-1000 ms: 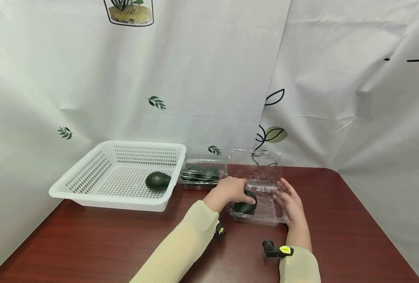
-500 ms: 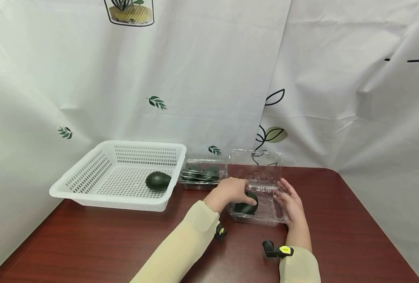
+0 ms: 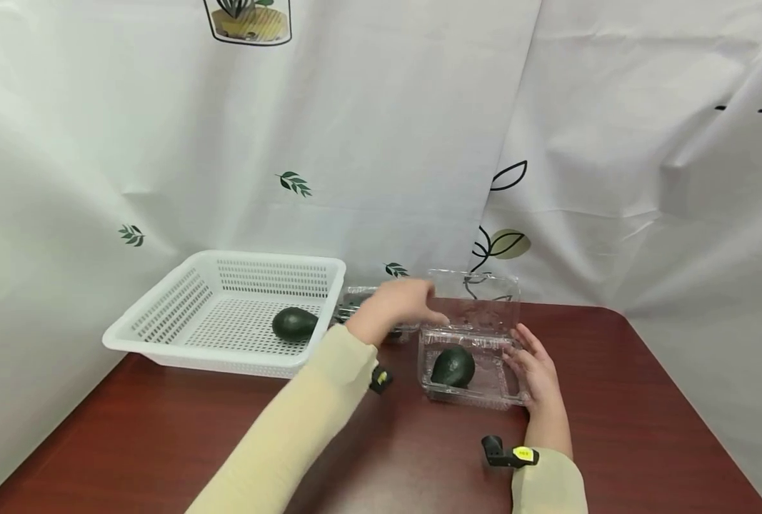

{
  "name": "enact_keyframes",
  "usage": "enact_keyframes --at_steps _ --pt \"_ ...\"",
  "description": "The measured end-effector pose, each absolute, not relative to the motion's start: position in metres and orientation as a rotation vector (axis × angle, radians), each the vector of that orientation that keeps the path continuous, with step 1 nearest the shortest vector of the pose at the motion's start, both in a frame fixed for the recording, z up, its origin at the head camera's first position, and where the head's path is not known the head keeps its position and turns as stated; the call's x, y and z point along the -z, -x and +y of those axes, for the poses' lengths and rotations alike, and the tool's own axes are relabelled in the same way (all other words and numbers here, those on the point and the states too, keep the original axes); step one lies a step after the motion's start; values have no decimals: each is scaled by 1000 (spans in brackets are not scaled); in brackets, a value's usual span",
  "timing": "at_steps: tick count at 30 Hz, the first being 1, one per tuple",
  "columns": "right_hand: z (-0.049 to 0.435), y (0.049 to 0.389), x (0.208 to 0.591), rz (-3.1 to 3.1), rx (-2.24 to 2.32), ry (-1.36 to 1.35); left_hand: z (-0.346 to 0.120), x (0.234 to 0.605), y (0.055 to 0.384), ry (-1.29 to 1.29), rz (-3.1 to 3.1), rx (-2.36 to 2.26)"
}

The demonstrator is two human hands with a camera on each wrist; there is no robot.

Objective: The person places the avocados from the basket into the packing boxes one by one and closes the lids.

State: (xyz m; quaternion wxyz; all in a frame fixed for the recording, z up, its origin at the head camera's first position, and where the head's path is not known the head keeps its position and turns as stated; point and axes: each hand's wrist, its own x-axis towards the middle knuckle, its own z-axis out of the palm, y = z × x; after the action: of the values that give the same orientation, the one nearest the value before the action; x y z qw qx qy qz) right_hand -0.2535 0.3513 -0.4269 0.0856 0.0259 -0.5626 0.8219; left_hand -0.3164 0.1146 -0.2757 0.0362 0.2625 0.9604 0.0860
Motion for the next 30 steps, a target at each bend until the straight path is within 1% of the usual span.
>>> enact_keyframes --at_steps 7,11,14,18,22,27,30 --pt "353 252 425 -1638 -2478 -89 66 227 344 -708 3006 -347" --pt "352 252 425 -1657 -2477 -75 35 211 359 -625 3014 -389" --pt "352 252 424 -1657 -2476 -70 10 206 368 -562 2995 -443" --pt "352 252 425 -1664 -2467 -70 -20 208 377 -486 2958 -495" --pt "351 253 426 -1692 -2451 -63 -46 217 384 -397 2893 -487" --pt "351 252 425 -1708 -2446 -47 -71 239 382 -265 2797 -349" --pt "350 252 426 -1707 -2449 -55 -79 256 379 -200 2742 -346"
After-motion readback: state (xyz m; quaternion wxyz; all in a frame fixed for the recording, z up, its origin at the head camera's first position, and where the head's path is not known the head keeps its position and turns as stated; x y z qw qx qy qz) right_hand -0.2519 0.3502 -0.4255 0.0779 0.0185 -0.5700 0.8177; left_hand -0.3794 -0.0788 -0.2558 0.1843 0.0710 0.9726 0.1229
